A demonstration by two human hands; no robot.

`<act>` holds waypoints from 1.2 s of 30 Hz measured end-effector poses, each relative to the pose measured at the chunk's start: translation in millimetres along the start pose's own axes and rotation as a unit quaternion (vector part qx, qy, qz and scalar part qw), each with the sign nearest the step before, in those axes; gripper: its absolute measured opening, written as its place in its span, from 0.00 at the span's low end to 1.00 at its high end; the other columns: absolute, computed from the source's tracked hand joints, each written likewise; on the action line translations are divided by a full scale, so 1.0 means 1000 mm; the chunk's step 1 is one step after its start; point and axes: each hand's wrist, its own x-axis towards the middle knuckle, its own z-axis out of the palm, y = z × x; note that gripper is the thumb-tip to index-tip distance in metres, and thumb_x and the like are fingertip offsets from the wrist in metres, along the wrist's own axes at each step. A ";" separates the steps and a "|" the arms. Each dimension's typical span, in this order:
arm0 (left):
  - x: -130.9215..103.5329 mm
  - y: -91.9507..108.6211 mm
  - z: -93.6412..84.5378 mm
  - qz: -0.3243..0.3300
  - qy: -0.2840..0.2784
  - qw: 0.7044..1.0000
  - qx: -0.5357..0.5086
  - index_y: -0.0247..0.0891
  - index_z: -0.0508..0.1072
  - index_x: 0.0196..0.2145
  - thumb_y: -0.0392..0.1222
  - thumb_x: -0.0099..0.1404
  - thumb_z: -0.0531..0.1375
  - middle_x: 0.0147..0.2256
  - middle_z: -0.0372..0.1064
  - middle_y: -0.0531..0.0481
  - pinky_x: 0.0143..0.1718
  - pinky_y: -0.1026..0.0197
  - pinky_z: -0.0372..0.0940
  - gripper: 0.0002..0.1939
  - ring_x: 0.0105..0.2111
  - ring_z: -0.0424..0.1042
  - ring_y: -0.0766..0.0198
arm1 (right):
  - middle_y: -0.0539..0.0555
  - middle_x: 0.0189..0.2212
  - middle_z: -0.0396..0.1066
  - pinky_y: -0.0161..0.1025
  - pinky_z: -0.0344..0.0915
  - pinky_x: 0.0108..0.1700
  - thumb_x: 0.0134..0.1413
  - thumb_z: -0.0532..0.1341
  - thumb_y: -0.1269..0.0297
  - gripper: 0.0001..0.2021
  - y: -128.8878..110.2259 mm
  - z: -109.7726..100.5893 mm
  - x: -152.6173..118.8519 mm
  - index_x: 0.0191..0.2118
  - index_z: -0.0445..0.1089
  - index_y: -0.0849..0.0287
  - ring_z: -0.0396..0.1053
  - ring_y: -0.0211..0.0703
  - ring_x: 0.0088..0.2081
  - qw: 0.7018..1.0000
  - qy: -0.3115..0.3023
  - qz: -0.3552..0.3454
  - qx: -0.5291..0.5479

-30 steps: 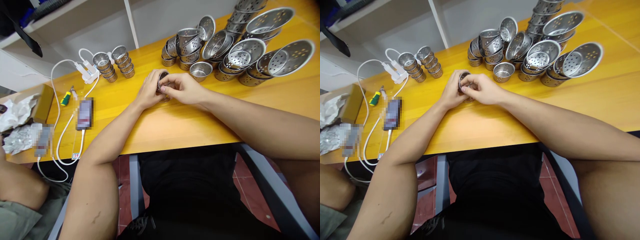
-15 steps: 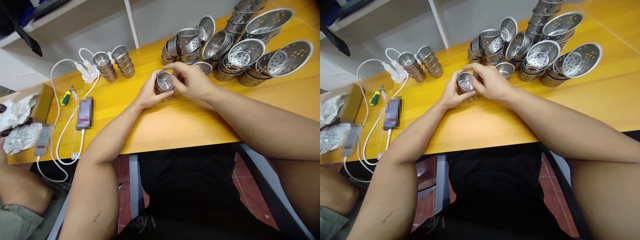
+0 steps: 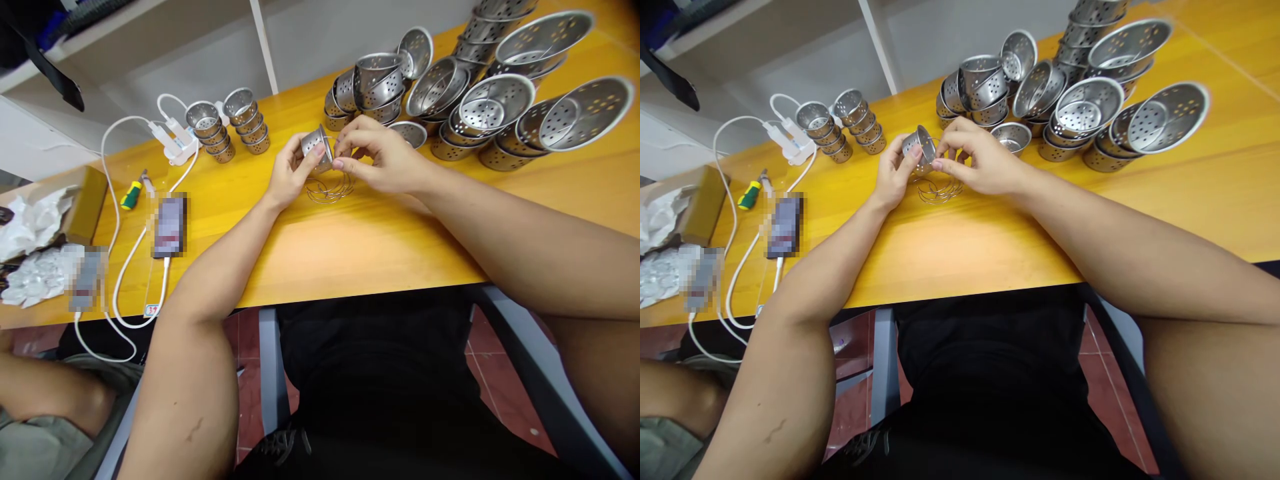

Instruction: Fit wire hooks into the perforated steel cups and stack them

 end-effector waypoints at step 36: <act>-0.003 -0.045 -0.035 -0.153 0.141 0.967 0.144 0.51 0.63 0.78 0.56 0.73 0.86 0.75 0.75 0.37 0.87 0.38 0.73 0.49 0.78 0.80 0.44 | 0.65 0.74 0.82 0.84 0.68 0.86 0.76 0.77 0.27 0.25 0.023 0.010 -0.006 0.52 0.89 0.43 0.78 0.85 0.78 0.999 -0.037 -0.021 0.029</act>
